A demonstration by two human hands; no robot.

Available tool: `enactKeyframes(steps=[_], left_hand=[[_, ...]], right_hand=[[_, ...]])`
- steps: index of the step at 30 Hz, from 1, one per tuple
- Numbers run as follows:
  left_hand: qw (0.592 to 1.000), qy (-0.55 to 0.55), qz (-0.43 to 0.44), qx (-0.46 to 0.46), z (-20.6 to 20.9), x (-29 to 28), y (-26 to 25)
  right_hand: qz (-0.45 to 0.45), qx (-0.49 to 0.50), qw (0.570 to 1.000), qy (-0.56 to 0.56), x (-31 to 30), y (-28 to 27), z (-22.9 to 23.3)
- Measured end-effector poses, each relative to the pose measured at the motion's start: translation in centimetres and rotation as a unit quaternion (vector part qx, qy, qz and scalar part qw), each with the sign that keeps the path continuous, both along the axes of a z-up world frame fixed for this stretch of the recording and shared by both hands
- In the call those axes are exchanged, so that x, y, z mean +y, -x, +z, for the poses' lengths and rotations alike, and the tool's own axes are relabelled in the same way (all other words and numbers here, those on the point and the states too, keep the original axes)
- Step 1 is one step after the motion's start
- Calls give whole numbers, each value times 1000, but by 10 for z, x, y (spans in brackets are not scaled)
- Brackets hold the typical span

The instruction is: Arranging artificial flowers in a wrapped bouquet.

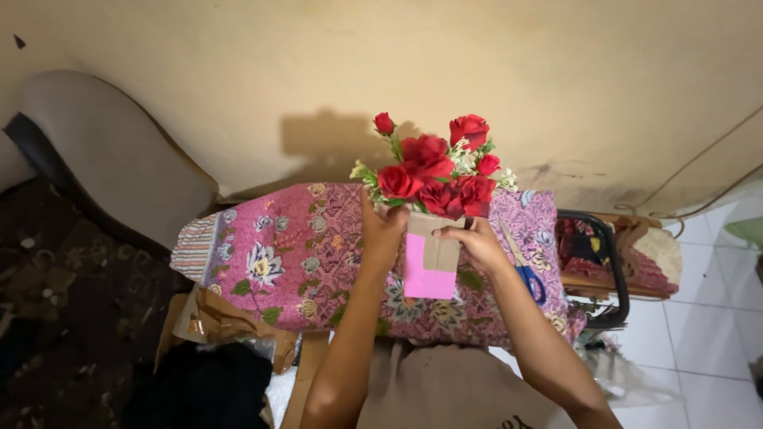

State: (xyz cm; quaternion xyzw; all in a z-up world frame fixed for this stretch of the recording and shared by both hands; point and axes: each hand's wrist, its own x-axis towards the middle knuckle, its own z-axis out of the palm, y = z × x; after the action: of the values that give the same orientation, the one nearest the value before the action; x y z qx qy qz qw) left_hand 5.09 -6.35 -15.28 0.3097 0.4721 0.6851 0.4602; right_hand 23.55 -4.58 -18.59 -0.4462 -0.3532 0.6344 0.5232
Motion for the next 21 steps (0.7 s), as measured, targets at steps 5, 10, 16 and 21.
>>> enactKeyframes(steps=[5, 10, 16, 21], left_hand=[[996, -33, -87, -13, -6, -27, 71], [983, -26, -183, 20, -35, -37, 159], [939, 41, -317, 128, -40, -59, 154], [941, 66, -315, 105, -93, -66, 161]], right_hand=[[53, -182, 980, -55, -4, 5, -27], [56, -113, 992, -27, -14, 58, 25], [27, -49, 998, 13, -40, 120, -18], [60, -175, 983, 11, -49, 117, -40]])
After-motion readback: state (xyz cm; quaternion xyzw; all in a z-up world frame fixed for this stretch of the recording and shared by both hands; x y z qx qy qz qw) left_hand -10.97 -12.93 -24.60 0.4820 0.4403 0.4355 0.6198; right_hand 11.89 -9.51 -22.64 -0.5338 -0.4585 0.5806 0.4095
